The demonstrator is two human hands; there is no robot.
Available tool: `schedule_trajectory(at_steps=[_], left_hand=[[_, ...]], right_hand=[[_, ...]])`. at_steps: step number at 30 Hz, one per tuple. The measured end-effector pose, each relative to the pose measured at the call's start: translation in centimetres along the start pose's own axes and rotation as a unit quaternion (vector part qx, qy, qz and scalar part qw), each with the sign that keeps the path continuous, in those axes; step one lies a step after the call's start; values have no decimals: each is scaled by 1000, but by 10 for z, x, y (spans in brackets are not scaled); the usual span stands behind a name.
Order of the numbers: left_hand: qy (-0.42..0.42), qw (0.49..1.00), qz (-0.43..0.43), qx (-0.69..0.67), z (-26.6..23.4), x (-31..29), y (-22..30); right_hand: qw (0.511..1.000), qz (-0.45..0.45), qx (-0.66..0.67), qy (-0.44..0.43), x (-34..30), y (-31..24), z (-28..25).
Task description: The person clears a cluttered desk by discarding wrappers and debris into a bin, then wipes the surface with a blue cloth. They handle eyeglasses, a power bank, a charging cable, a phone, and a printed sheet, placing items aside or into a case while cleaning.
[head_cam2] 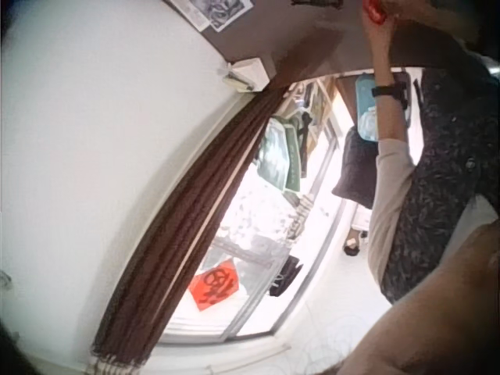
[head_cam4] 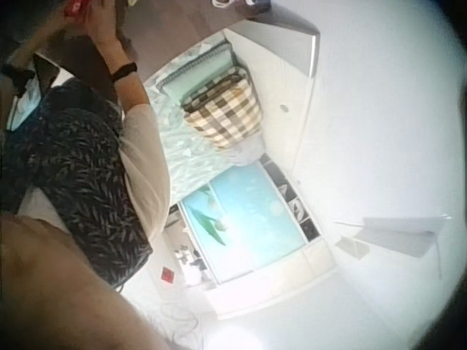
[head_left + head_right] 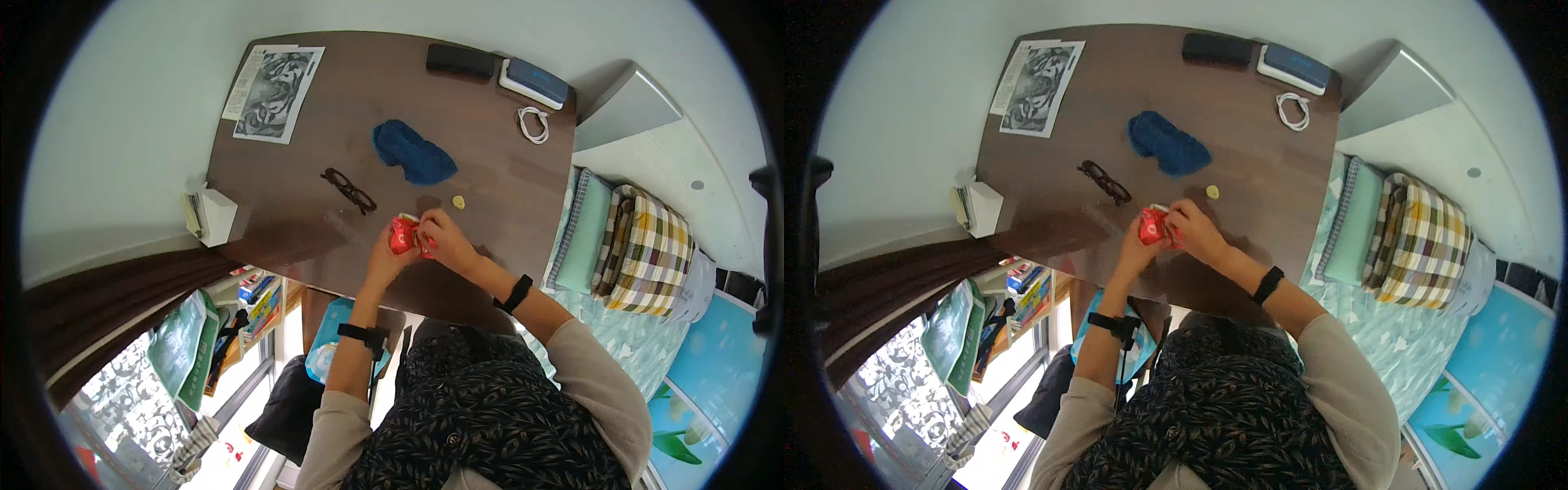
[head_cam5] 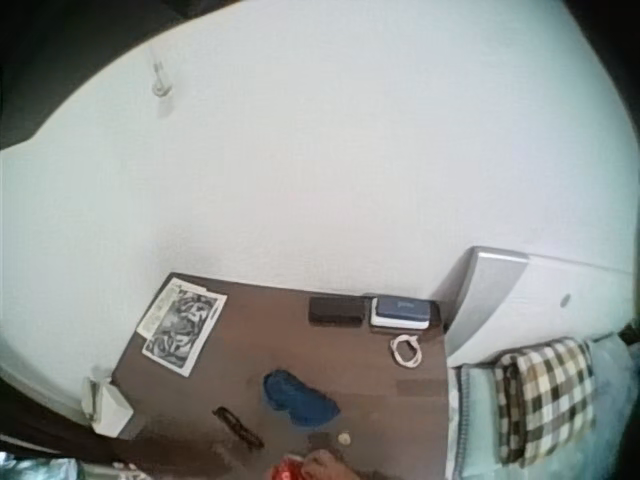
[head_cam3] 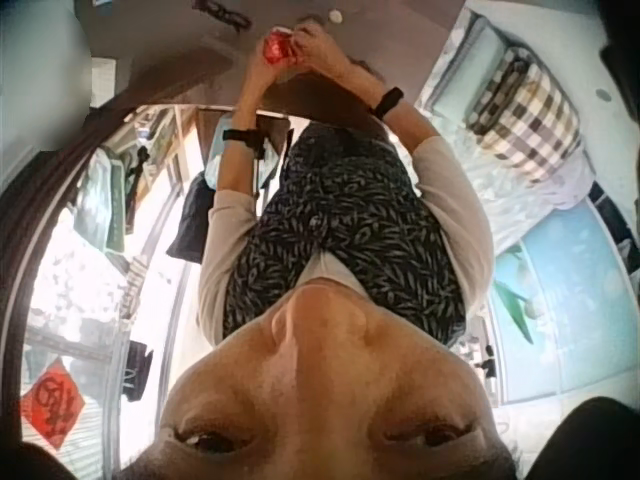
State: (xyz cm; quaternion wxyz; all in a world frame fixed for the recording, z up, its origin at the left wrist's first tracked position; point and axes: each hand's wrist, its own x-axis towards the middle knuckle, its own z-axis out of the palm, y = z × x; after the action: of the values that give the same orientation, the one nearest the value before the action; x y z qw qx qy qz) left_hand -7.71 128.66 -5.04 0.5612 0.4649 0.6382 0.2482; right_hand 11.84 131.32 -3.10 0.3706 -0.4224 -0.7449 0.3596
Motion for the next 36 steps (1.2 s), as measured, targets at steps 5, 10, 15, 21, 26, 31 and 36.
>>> schedule_trajectory(at_steps=[5,10,15,21,26,31,36], left_hand=[[-18,992,104,68,2,66,80],[-45,954,210,211,23,152,155],[-75,931,244,261,50,240,176],[-57,944,261,195,71,326,169],[5,931,283,230,92,355,163],[23,916,227,331,93,342,171],[14,922,178,342,87,331,176]], right_hand=[[991,18,-43,127,49,19,-43],[974,122,-13,192,94,74,-87],[943,220,74,237,130,132,-107],[933,203,-11,296,187,198,-127],[919,201,-54,335,202,225,-127],[915,165,-100,354,183,208,-125],[921,166,-174,307,123,178,-134]])
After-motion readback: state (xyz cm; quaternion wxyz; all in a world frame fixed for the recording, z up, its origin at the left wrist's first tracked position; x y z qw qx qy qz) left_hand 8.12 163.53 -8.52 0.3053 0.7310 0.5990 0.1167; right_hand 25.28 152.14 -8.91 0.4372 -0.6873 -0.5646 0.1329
